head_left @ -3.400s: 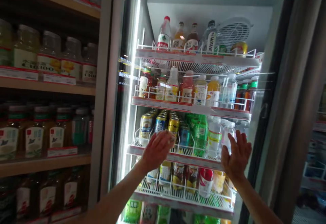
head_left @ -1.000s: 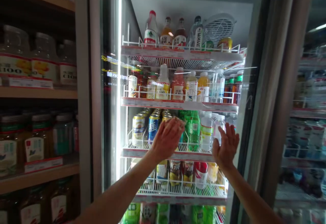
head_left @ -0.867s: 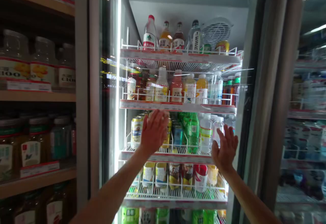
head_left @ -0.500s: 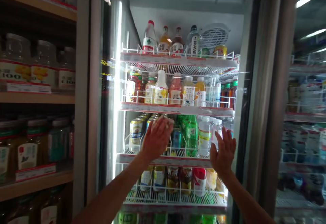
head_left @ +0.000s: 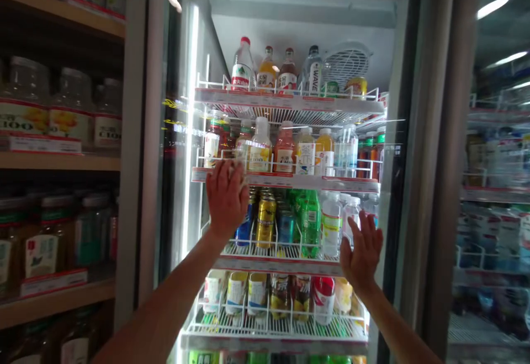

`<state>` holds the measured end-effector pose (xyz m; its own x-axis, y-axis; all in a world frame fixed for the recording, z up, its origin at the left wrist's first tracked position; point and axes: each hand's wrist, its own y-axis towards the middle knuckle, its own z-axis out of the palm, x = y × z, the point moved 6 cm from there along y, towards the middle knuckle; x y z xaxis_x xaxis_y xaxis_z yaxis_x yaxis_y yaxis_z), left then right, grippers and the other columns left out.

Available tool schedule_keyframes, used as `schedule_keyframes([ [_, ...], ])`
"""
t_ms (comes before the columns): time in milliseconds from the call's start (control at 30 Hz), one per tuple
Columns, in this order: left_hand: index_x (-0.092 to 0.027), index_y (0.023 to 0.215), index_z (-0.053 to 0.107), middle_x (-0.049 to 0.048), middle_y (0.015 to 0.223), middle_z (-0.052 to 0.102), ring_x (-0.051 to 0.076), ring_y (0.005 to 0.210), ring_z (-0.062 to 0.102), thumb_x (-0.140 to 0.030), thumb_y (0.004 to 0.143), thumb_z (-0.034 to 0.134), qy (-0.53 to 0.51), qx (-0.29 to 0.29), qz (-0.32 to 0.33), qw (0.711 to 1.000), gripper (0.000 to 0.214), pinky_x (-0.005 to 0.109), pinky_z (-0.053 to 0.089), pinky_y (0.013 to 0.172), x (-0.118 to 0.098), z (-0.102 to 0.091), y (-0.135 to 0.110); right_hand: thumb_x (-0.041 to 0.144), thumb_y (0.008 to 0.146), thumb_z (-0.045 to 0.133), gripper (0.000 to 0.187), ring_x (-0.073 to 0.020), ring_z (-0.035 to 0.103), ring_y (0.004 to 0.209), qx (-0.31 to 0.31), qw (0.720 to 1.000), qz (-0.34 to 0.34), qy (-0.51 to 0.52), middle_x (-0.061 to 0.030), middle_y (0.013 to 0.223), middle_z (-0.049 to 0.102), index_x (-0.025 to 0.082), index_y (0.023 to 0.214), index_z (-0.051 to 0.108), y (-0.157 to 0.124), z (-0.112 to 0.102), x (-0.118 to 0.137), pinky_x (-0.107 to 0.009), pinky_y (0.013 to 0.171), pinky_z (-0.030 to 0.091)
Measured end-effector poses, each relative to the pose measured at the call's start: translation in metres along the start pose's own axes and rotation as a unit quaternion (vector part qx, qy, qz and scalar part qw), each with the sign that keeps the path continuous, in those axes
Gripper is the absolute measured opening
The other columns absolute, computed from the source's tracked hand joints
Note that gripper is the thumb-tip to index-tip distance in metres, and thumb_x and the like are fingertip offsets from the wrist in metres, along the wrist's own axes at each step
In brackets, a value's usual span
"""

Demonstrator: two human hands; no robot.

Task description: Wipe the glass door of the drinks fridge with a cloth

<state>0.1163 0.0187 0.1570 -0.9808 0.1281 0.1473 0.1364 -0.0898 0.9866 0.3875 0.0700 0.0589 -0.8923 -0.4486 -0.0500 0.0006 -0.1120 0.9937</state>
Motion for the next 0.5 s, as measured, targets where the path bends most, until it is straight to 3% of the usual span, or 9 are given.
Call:
schedule_keyframes([
  [67, -0.016, 0.136, 0.037, 0.0144, 0.138, 0.041, 0.026, 0.136, 0.025, -0.024, 0.086, 0.045, -0.011, 0.004, 0.004, 1.000, 0.051, 0.047, 0.026, 0.109, -0.004, 0.000, -0.002, 0.020, 0.086, 0.044, 0.052, -0.0259, 0.028, 0.137, -0.001, 1.000, -0.001, -0.001, -0.0095, 0.147, 0.034, 0.022, 0.138, 0.035, -0.001, 0.000, -0.001, -0.050, 0.110, 0.022],
  [200, -0.020, 0.136, 0.038, 0.0076, 0.134, 0.048, 0.022, 0.138, 0.022, -0.022, 0.084, 0.047, -0.056, 0.075, 0.172, 0.981, 0.053, 0.043, 0.019, 0.113, -0.045, 0.008, -0.036, 0.020, 0.086, 0.044, 0.054, -0.0257, 0.028, 0.137, -0.002, 1.000, -0.007, 0.001, -0.0089, 0.147, 0.033, 0.023, 0.140, 0.033, 0.000, -0.001, 0.000, -0.049, 0.110, 0.022],
  [267, -0.022, 0.136, 0.037, 0.0071, 0.136, 0.048, 0.022, 0.138, 0.022, -0.023, 0.085, 0.047, -0.050, 0.072, 0.153, 0.984, 0.052, 0.043, 0.016, 0.114, -0.043, 0.008, -0.039, 0.019, 0.086, 0.045, 0.055, -0.0255, 0.028, 0.137, -0.006, 1.000, -0.012, 0.006, -0.0086, 0.148, 0.033, 0.023, 0.140, 0.033, 0.001, -0.001, 0.001, -0.049, 0.110, 0.022],
  [333, -0.022, 0.138, 0.035, 0.0093, 0.140, 0.042, 0.024, 0.139, 0.021, -0.024, 0.086, 0.046, -0.036, 0.052, 0.069, 0.996, 0.053, 0.046, 0.017, 0.113, -0.029, 0.006, -0.031, 0.019, 0.086, 0.045, 0.055, -0.0256, 0.028, 0.137, -0.010, 1.000, -0.014, 0.007, -0.0086, 0.148, 0.033, 0.023, 0.140, 0.033, 0.001, -0.002, 0.001, -0.049, 0.111, 0.022],
  [400, -0.022, 0.141, 0.028, 0.0108, 0.145, 0.034, 0.025, 0.139, 0.018, -0.023, 0.087, 0.044, -0.052, 0.056, 0.028, 0.997, 0.056, 0.048, 0.020, 0.112, -0.022, 0.004, -0.022, 0.019, 0.086, 0.045, 0.055, -0.0256, 0.028, 0.137, -0.012, 1.000, -0.014, 0.006, -0.0085, 0.148, 0.033, 0.023, 0.140, 0.033, 0.000, -0.001, 0.001, -0.049, 0.111, 0.022],
  [500, -0.022, 0.145, 0.013, 0.0103, 0.148, 0.029, 0.024, 0.140, 0.016, -0.016, 0.086, 0.038, -0.141, 0.123, 0.079, 0.979, 0.064, 0.048, 0.023, 0.111, -0.037, 0.005, -0.021, 0.020, 0.086, 0.046, 0.055, -0.0259, 0.030, 0.136, -0.013, 1.000, -0.012, 0.006, -0.0084, 0.147, 0.034, 0.024, 0.140, 0.034, -0.002, 0.000, -0.003, -0.050, 0.110, 0.023],
])
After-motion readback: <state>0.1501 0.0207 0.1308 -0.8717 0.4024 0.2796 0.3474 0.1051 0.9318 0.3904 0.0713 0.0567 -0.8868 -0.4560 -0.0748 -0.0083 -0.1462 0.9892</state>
